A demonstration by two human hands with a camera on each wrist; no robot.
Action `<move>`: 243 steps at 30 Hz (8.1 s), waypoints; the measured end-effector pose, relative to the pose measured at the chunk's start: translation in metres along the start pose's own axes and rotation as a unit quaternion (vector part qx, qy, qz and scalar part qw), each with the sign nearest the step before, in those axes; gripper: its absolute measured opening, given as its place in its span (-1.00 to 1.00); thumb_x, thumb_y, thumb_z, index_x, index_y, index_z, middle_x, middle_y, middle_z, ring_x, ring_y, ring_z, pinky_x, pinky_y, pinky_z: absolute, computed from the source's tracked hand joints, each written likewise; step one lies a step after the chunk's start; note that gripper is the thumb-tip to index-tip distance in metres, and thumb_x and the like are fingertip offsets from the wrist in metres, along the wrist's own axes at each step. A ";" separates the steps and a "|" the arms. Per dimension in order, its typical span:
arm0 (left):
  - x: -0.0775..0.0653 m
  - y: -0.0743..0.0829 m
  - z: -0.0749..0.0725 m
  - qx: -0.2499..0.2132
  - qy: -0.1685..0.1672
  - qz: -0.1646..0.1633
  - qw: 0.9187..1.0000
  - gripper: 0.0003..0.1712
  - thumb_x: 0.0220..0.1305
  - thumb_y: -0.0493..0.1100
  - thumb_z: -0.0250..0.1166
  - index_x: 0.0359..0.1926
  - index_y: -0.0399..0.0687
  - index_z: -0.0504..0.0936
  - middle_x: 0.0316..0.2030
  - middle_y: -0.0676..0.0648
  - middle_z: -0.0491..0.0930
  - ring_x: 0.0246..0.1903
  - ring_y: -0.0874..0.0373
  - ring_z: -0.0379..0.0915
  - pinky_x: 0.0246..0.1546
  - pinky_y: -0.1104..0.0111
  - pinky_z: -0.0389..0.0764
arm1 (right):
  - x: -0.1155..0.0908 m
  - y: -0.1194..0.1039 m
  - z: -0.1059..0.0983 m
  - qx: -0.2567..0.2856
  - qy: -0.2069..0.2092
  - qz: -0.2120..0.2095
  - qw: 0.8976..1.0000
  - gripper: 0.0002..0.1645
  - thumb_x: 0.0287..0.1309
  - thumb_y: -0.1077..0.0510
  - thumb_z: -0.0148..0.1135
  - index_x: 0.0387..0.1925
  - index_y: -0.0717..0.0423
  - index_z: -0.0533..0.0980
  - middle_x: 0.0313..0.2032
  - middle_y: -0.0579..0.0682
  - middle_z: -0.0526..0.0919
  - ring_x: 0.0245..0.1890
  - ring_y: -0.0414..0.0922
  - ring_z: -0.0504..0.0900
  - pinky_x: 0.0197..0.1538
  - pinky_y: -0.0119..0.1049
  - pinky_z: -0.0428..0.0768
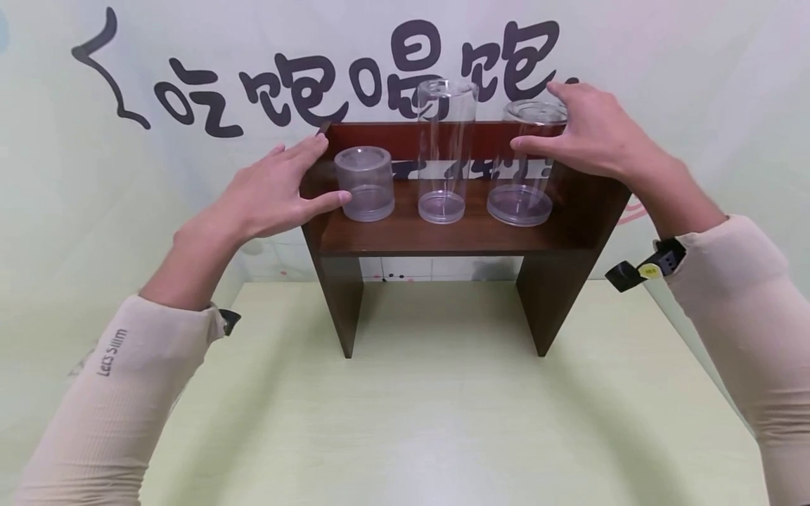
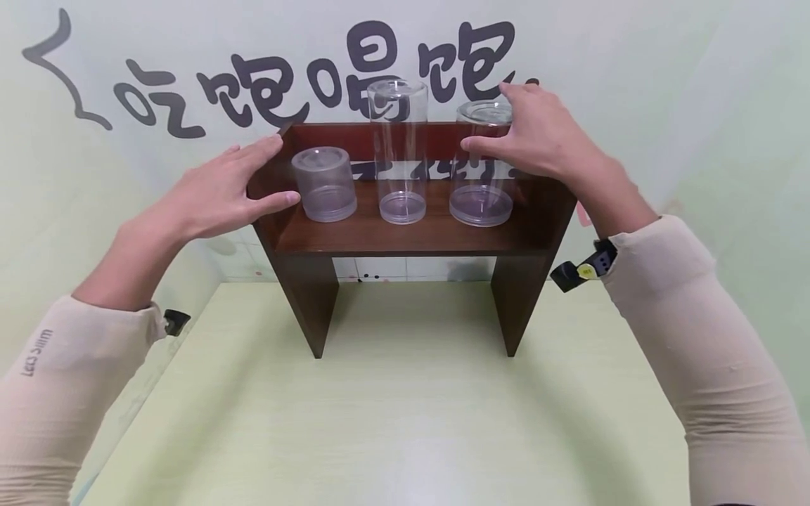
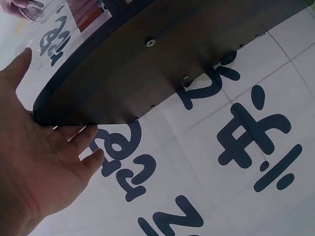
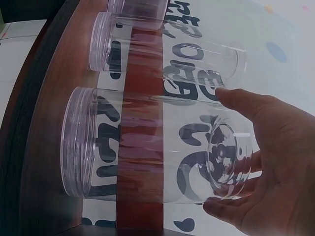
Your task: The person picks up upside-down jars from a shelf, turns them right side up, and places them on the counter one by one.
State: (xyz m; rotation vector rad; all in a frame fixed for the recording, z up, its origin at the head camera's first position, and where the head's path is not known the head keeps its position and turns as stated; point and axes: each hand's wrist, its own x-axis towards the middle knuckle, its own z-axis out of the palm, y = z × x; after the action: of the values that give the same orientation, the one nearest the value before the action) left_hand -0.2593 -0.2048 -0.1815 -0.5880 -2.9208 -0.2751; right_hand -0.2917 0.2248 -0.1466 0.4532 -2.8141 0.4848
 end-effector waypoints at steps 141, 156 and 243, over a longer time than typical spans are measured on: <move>-0.112 0.094 0.178 -0.357 0.143 0.060 0.921 0.25 -0.08 -0.03 0.71 0.62 0.08 0.25 0.39 -0.02 0.46 0.22 0.01 0.48 0.11 0.06 0.73 | -0.198 -0.022 0.186 0.356 0.069 -0.083 0.928 -0.08 0.35 0.26 0.33 0.65 -0.01 0.20 0.59 -0.01 0.28 0.57 -0.03 0.28 0.52 -0.51 0.24; -0.112 0.067 0.168 -0.210 0.057 0.060 0.974 0.27 -0.07 0.15 0.68 0.62 -0.04 0.27 0.38 -0.08 0.47 0.10 -0.01 0.58 -0.02 0.09 0.75 | -0.161 0.000 0.106 0.013 0.234 -0.282 0.931 0.07 0.46 -0.44 0.07 0.51 0.39 0.31 0.52 0.32 0.33 0.51 0.29 0.31 0.63 -0.26 0.16; -0.138 0.014 0.131 -0.082 -0.037 0.049 0.995 0.20 0.12 0.49 0.48 0.63 0.10 0.27 0.48 -0.14 0.40 0.40 -0.18 0.43 0.08 -0.19 0.68 | -0.062 0.059 0.024 -0.073 0.022 -0.063 0.995 0.13 0.43 -0.30 0.24 0.65 0.31 0.04 0.64 0.31 0.04 0.56 0.42 0.15 0.54 0.35 0.18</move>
State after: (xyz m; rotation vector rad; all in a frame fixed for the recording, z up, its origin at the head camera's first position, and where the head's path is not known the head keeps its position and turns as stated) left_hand -0.1423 -0.2156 -0.3322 -0.7803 -2.9474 -0.4956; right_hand -0.2589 0.2849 -0.2031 0.5756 -2.7329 0.2591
